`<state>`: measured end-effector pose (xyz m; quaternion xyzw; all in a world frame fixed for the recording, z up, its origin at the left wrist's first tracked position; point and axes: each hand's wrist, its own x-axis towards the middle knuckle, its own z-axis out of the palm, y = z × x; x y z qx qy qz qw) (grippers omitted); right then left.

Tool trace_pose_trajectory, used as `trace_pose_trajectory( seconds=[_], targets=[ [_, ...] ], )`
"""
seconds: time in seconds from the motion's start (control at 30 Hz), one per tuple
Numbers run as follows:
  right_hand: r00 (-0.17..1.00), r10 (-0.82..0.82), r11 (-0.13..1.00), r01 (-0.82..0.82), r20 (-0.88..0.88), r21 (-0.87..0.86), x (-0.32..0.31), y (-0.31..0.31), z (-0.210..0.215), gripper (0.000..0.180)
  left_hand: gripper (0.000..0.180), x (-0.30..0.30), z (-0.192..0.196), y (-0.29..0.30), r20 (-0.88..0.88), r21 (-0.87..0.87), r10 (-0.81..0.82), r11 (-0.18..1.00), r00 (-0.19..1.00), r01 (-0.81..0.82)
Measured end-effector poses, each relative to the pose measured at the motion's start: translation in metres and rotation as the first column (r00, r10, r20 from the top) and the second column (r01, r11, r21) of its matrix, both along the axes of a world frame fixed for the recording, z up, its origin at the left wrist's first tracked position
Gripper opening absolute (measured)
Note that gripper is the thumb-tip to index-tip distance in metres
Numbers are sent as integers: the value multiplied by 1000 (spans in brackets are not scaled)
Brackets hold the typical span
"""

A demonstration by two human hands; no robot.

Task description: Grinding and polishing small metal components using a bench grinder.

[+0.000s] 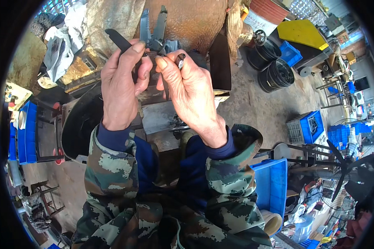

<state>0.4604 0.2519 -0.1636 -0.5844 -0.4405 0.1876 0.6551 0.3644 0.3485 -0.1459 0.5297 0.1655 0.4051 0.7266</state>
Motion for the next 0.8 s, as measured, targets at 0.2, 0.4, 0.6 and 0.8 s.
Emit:
trace_pose_trajectory(
  seconds=[0.2, 0.4, 0.6, 0.8],
  targets=[
    [997, 12, 996, -18, 75, 82, -16, 0, 26, 27, 22, -12, 25, -9, 148, 14, -47, 999, 988, 45],
    [995, -58, 973, 39, 80, 228, -30, -8, 40, 27, 22, -20, 44, -28, 211, 27, -17, 1000, 977, 11],
    [992, -57, 964, 25, 113, 265, -34, -6, 44, 27, 21, -27, 50, -31, 228, 28, 11, 999, 973, -18],
    [993, -67, 963, 39, 96, 267, -33, -7, 41, 25, 22, -21, 46, -29, 237, -41, 0, 999, 971, 10]
  ],
)
